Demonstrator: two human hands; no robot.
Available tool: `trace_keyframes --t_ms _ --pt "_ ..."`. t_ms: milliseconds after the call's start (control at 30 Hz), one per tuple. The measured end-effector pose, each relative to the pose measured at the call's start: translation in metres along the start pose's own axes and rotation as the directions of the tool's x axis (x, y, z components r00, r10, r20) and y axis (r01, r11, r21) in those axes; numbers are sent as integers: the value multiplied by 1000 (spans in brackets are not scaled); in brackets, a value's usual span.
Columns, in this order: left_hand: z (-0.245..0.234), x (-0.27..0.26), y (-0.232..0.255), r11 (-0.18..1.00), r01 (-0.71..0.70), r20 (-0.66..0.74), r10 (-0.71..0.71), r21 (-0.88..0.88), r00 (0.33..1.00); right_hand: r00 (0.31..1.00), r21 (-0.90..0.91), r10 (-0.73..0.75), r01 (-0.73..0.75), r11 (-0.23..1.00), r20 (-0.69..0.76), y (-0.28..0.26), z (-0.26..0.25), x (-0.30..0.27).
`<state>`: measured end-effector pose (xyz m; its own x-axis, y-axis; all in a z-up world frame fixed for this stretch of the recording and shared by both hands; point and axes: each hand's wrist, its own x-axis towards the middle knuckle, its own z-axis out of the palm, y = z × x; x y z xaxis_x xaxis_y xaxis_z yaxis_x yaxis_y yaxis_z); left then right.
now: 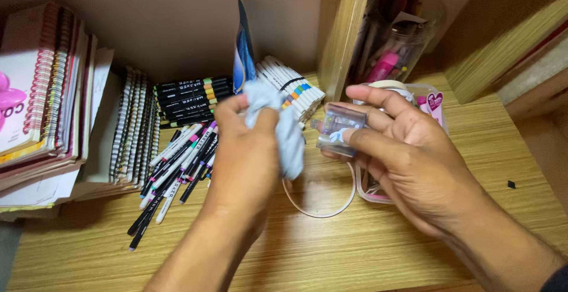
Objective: The person wipes several cosmetic items with a cloth, including a copper tube, a silver tube, a light blue object, and a white pen-like item. Each item is wiped and then placed into a clear plastic container on the desk.
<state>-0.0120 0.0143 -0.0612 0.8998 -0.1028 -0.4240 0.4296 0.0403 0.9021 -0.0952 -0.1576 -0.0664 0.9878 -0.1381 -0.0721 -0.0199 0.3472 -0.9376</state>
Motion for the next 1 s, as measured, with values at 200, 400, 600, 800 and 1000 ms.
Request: trace_keyframes --t_ms 200,400,600,800,1000 --pt "20 -34 7 738 -548 330 443 393 834 980 -19 101 -106 994 -170 -7 3 -2" --pt "12 -30 19 989 -54 552 -32 139 833 993 -100 57 -68 993 -107 -13 -2 -6" --pt "11 -23 18 981 182 602 -188 71 776 999 -279 45 -45 959 -6 -13 -16 -12" --pt "9 -28 2 912 357 590 -179 -200 787 969 -236 102 -47 971 225 -16 -28 -6" --pt "4 -31 7 914 366 656 -171 -172 736 974 -377 139 -63 924 177 -19 -28 5"
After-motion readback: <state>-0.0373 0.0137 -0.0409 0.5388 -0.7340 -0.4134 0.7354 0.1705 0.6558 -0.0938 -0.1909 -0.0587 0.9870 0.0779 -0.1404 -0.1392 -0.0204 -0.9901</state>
